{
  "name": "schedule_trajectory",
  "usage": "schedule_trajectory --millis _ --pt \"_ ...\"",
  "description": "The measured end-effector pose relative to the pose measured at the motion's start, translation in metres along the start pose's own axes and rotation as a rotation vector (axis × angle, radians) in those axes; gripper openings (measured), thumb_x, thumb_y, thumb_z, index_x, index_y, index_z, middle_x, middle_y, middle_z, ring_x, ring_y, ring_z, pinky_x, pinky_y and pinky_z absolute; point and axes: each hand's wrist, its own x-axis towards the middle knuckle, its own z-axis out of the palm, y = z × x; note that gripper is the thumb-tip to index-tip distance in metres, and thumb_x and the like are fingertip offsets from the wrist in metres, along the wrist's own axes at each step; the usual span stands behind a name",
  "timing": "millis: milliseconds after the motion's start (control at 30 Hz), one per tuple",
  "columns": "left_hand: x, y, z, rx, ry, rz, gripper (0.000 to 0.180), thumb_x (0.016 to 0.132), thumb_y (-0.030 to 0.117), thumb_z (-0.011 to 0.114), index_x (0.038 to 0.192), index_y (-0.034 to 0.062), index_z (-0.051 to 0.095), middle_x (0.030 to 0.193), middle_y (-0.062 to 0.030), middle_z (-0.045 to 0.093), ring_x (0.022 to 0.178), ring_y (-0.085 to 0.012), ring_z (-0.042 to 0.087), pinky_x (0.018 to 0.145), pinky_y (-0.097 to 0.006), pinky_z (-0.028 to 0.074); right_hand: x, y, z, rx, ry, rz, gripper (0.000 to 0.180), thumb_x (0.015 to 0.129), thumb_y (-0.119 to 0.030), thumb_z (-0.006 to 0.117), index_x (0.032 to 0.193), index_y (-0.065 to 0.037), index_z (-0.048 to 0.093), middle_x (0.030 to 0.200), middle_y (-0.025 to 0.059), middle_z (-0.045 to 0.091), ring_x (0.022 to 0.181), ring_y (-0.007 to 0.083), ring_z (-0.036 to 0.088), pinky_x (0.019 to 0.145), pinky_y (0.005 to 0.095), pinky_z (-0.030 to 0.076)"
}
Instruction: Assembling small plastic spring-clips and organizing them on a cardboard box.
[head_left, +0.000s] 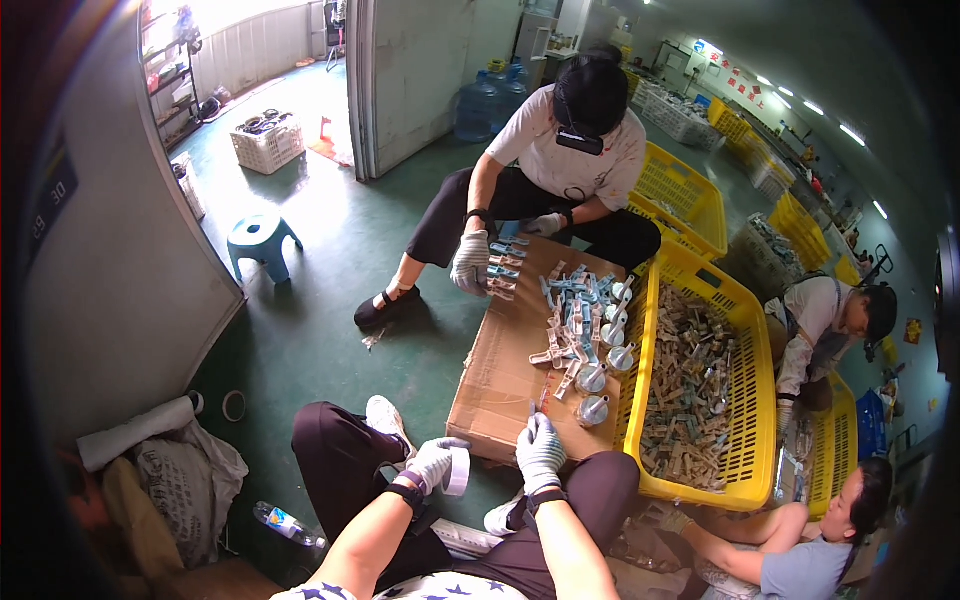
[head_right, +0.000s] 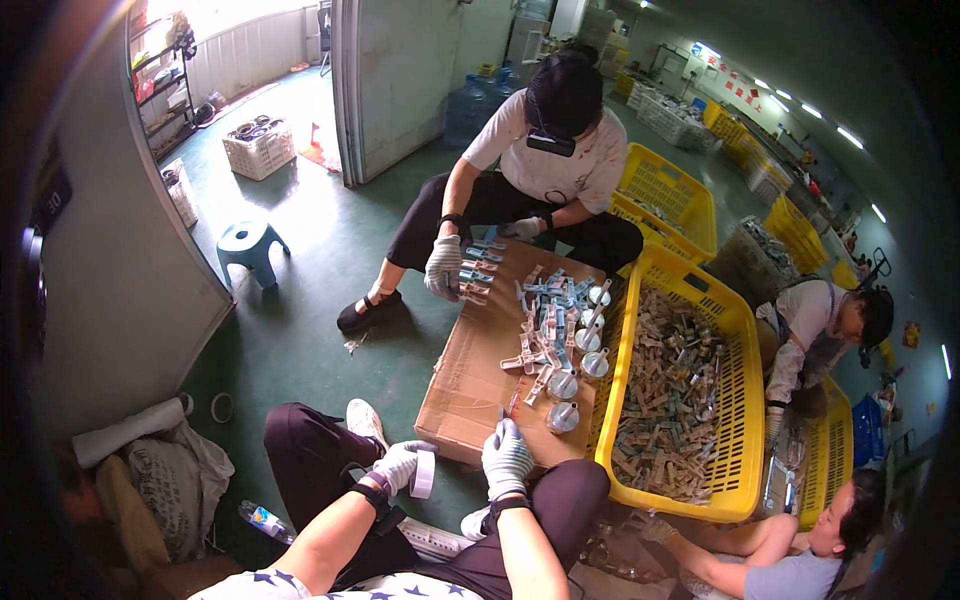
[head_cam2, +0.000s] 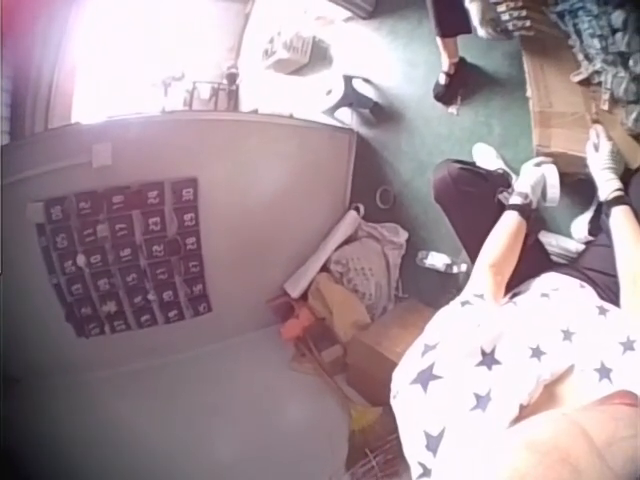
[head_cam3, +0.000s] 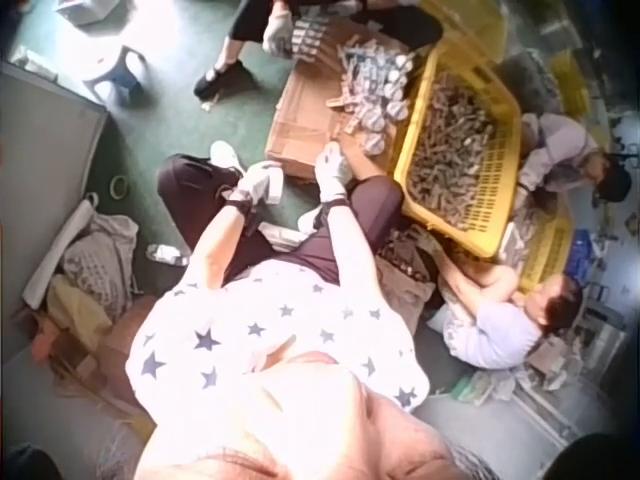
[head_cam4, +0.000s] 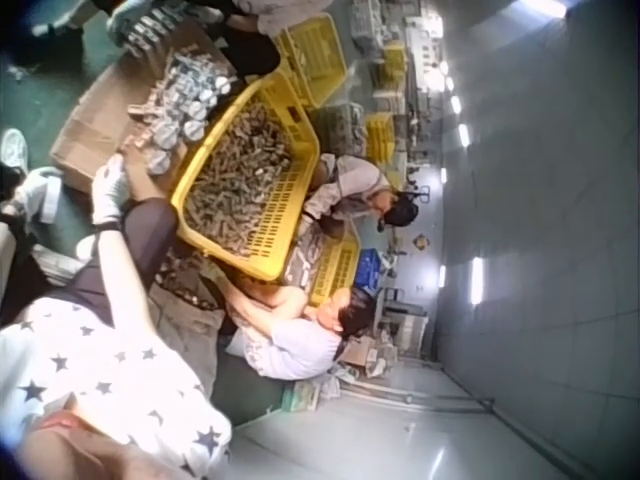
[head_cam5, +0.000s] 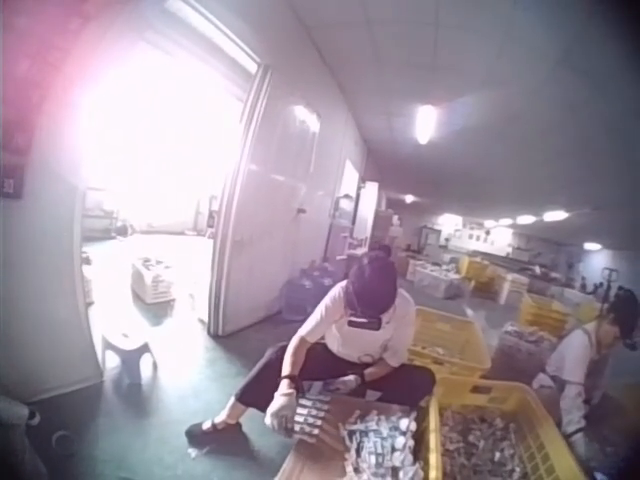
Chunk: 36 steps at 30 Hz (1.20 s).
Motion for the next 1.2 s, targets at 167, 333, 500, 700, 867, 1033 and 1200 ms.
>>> schedule_trajectory --millis 167,333,500,700,867,1033,1200 --pt "-0.002 0.003 0.002 0.049 0.017 0.021 0.027 0.084 0.005 0.064 0.110 0.0046 0.065 0.082 -0.0036 0.066 0.067 -0.0153 0.061 0.061 -0.031 0.051 -0.001 -0.001 -0.001 0.014 0.027 -0.027 0.027 0.087 -0.024 0.056 0.110 -0.010 0.059 0.099 0.0173 0.066 0.089 0.0357 0.063 0.078 0.0441 0.050" --pt "0.005 -0.001 0.001 0.033 0.025 0.018 0.019 0.083 0.009 0.067 0.103 0.0073 0.069 0.081 -0.0007 0.066 0.067 -0.0127 0.060 0.060 -0.029 0.051 -0.001 0.003 0.003 0.019 0.089 -0.044 0.025 0.082 -0.022 0.059 0.106 -0.013 0.059 0.092 0.0159 0.066 0.083 0.0362 0.064 0.071 0.0465 0.050" --pt "0.011 -0.005 0.002 0.025 0.038 0.011 0.018 0.083 0.007 0.067 0.100 0.0071 0.069 0.079 -0.0007 0.066 0.066 -0.0129 0.060 0.059 -0.030 0.051 0.001 0.010 0.006 0.052 0.087 -0.036 0.025 0.083 -0.022 0.059 0.106 -0.014 0.059 0.092 0.0156 0.066 0.083 0.0364 0.063 0.071 0.0469 0.050" --pt "0.016 -0.008 -0.002 0.028 0.029 0.025 0.018 0.084 0.006 0.064 0.102 0.0072 0.068 0.081 -0.0004 0.066 0.065 -0.0133 0.060 0.058 -0.030 0.050 -0.001 -0.001 -0.005 0.062 -0.006 0.028 0.028 0.084 -0.021 0.059 0.110 -0.010 0.059 0.101 0.0170 0.065 0.091 0.0361 0.063 0.080 0.0447 0.049" --pt "0.022 -0.009 0.003 0.019 0.000 0.040 0.020 0.085 0.005 0.061 0.105 0.0064 0.066 0.084 0.0002 0.066 0.068 -0.0125 0.060 0.061 -0.029 0.049 0.003 0.010 -0.001 0.089 0.001 0.039 0.028 0.083 -0.021 0.060 0.108 -0.010 0.059 0.099 0.0167 0.065 0.089 0.0359 0.063 0.079 0.0455 0.049" --pt "0.026 -0.011 -0.003 0.041 0.042 0.059 0.020 0.087 0.005 0.057 0.105 0.0057 0.065 0.087 -0.0013 0.065 0.073 -0.0140 0.061 0.066 -0.030 0.050 0.001 -0.001 -0.007 0.065 -0.028 0.057 0.025 0.083 -0.021 0.059 0.107 -0.012 0.059 0.098 0.0170 0.064 0.088 0.0373 0.062 0.078 0.0463 0.048" --pt "0.035 -0.020 -0.006 0.033 0.057 0.067 0.017 0.087 0.006 0.059 0.102 0.0062 0.065 0.084 -0.0004 0.065 0.071 -0.0137 0.061 0.064 -0.029 0.049 0.001 -0.001 -0.009 0.039 -0.045 0.063 0.025 0.084 -0.022 0.058 0.106 -0.012 0.059 0.097 0.0172 0.064 0.087 0.0381 0.062 0.077 0.0466 0.048"
